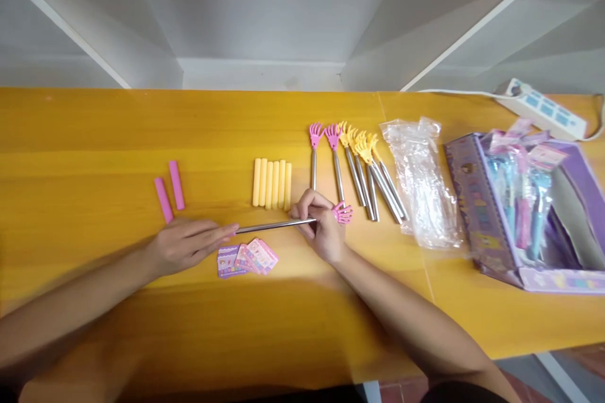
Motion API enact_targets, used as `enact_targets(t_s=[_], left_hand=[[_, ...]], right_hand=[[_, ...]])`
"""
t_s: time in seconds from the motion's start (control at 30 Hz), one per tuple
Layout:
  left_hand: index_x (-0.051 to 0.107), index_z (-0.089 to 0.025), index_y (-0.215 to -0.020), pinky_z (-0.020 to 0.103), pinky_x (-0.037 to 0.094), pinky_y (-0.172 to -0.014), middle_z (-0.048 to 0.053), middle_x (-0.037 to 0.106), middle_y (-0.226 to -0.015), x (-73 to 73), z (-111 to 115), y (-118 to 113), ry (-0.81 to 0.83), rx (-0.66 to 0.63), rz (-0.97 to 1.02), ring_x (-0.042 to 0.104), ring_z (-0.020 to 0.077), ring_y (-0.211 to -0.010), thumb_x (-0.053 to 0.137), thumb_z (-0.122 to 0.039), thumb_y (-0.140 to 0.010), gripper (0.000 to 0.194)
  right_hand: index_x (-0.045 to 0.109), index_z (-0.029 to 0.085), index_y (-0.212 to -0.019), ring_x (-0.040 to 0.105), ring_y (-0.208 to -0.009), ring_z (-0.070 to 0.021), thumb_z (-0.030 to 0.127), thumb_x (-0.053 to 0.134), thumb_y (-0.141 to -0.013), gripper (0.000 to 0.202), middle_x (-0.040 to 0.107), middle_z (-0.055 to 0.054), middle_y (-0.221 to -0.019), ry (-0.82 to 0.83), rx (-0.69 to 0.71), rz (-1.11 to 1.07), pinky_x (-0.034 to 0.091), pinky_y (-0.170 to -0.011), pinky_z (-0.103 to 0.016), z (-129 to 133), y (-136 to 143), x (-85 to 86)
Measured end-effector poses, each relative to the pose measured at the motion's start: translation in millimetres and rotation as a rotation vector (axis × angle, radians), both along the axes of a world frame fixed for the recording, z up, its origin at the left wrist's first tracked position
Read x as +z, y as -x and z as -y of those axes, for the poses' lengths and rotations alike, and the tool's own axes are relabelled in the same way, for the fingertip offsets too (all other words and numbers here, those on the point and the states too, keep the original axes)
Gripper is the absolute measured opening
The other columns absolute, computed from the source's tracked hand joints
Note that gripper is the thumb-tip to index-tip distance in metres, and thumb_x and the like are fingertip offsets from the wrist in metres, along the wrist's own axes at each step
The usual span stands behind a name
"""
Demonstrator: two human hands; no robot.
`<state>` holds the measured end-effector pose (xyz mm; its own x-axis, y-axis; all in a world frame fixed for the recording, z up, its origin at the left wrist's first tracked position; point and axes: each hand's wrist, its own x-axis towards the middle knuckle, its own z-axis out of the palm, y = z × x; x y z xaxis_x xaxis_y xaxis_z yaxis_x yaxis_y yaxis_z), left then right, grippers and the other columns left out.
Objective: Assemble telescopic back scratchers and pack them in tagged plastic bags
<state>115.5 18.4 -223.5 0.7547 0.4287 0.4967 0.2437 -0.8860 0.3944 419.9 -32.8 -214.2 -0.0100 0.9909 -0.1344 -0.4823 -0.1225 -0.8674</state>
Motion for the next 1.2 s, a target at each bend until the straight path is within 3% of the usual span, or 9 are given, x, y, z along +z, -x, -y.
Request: enact_targets(t_s=[0.27,0.47,0.77,0.93,1.2], left_hand=[[0.049,-0.029,-0.161,0.022,0.060,-0.068,0.002,0.081,-0.100,-2.7,-2,0,0.045,-0.033,0.033,0.077,0.0118,-0.076,0.067,-0.017,-0.102,0.063],[0.053,-0.027,-0.157,0.023,0.058,-0.063,0.001,0.080,-0.095,-1.3,-1,-1,0.020,-0.016,0.036,0.075,0.0117,-0.072,0.068,-0.019,-0.102,0.058],[0.057,-0.028,-0.155,0.022,0.061,-0.069,0.002,0.081,-0.093,3.6,1,-3,0.058,-0.002,0.030,0.076,0.0129,-0.073,0.063,-0.022,-0.104,0.051],[0.061,-0.027,-0.150,0.022,0.062,-0.073,0.003,0.082,-0.093,7.5,2,-3,0.072,0.017,0.026,0.078,0.0126,-0.076,0.065,-0.021,-0.104,0.047],[0.063,-0.021,-0.148,0.024,0.061,-0.068,0.004,0.082,-0.096,7.8,2,2,0.078,-0.023,0.083,0.079,0.0136,-0.077,0.072,-0.015,-0.098,0.051]], right_hand=[[0.050,0.023,-0.072,0.024,-0.046,-0.0098,0.030,0.061,-0.094,0.026,0.031,0.007,-0.049,0.019,0.053,0.021,0.027,-0.055,-0.026,6,-1,3.9],[0.056,0.024,-0.076,0.025,-0.047,-0.0115,0.031,0.060,-0.097,0.022,0.034,0.006,-0.050,0.018,0.127,-0.007,0.025,-0.054,-0.027,8,-3,2.5],[0.058,0.023,-0.077,0.031,-0.050,-0.0126,0.024,0.053,-0.098,0.021,0.040,0.003,-0.061,0.041,0.060,0.049,0.022,-0.052,-0.029,15,-1,-8.3],[0.058,0.023,-0.078,0.035,-0.052,-0.0131,0.028,0.053,-0.099,0.023,0.044,0.002,-0.065,0.057,0.051,0.064,0.023,-0.050,-0.029,18,-2,-14.2],[0.061,0.023,-0.081,0.040,-0.054,-0.0133,0.035,0.055,-0.099,0.022,0.053,0.000,-0.073,0.040,0.055,0.068,0.030,-0.051,-0.029,21,2,-14.8]])
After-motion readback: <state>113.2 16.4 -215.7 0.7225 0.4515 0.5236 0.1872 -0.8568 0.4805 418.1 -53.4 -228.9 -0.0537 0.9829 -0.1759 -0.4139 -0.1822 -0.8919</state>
